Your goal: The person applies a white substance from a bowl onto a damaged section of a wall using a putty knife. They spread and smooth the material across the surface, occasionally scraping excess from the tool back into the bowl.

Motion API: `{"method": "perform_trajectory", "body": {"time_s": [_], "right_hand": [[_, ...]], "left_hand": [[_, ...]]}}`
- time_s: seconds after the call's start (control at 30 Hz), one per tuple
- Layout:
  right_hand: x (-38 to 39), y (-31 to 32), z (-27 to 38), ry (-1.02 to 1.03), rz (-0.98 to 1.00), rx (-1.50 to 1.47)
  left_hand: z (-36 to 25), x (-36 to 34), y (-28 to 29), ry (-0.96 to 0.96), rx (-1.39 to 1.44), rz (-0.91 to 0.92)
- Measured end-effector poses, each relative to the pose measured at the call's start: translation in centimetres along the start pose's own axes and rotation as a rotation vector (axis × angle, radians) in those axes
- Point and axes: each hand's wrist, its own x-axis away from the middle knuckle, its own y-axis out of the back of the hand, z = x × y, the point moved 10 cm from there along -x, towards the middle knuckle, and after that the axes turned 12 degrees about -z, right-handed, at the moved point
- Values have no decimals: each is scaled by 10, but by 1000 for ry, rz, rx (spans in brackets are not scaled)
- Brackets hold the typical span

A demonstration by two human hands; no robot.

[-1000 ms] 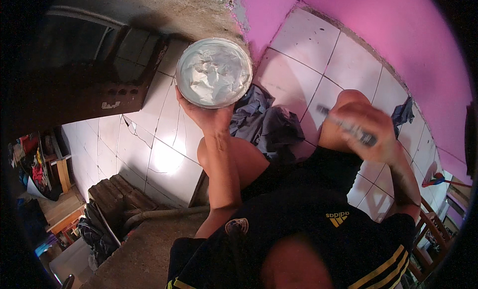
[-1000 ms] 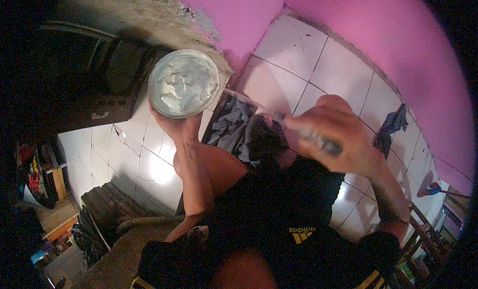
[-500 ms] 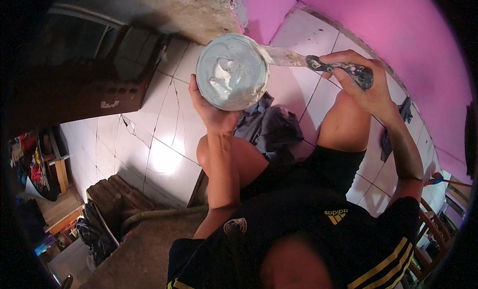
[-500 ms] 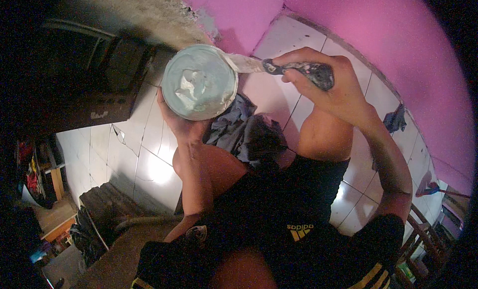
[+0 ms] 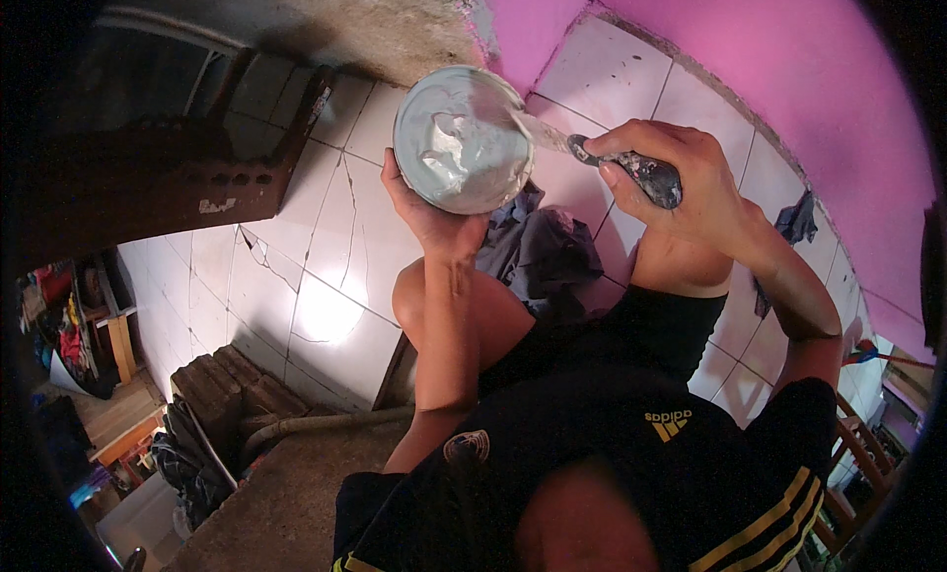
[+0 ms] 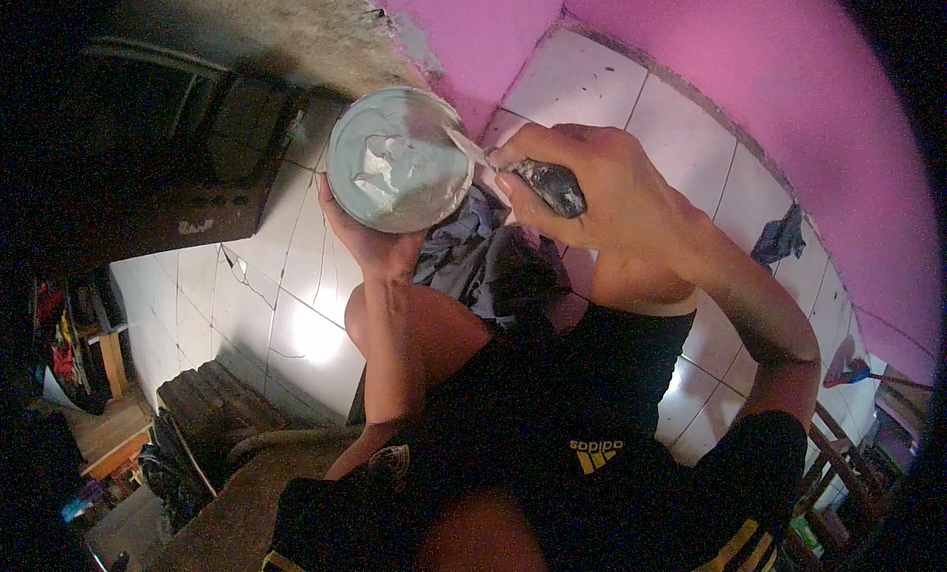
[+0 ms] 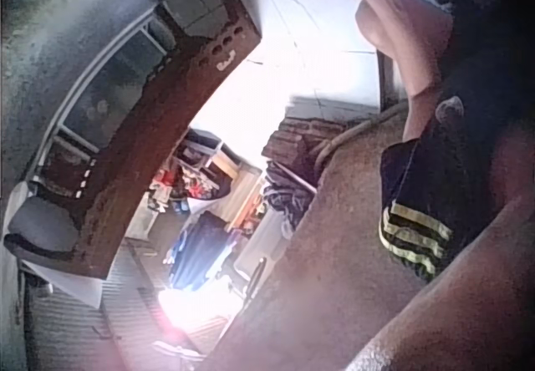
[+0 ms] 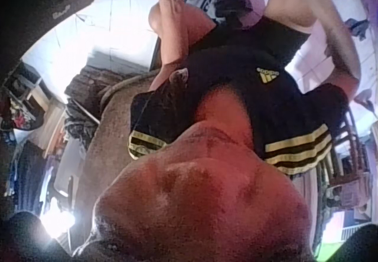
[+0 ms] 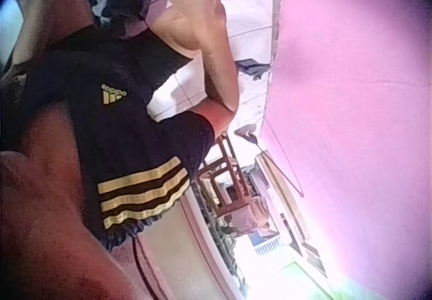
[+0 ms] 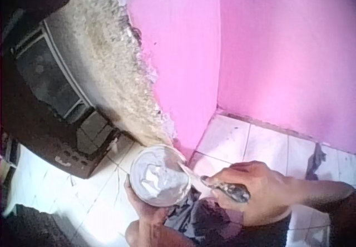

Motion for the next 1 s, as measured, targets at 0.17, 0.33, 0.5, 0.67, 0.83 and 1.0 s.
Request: {"method": "perform_trajectory", "body": {"time_s": [0.17,0.33,0.5,0.67,0.83,1.0], "right_hand": [[12,-1,-17,-267,37,-108],[13,17,-31,-304,-138,-256],[-6,34,-21,-132,-149,-135],[-13,22,8,104,4,56],[-8,11,11,166,103,23],[0,8,-4,-26,153,-121]], "left_hand": [[-5,-1,4,-27,83,7],[-1,1,1,19,110,4],[1,3,-1,17,7,-16],[1,3,0,40,27,20],[1,1,3,50,45,8],[5,-4,7,98,102,12]]}}
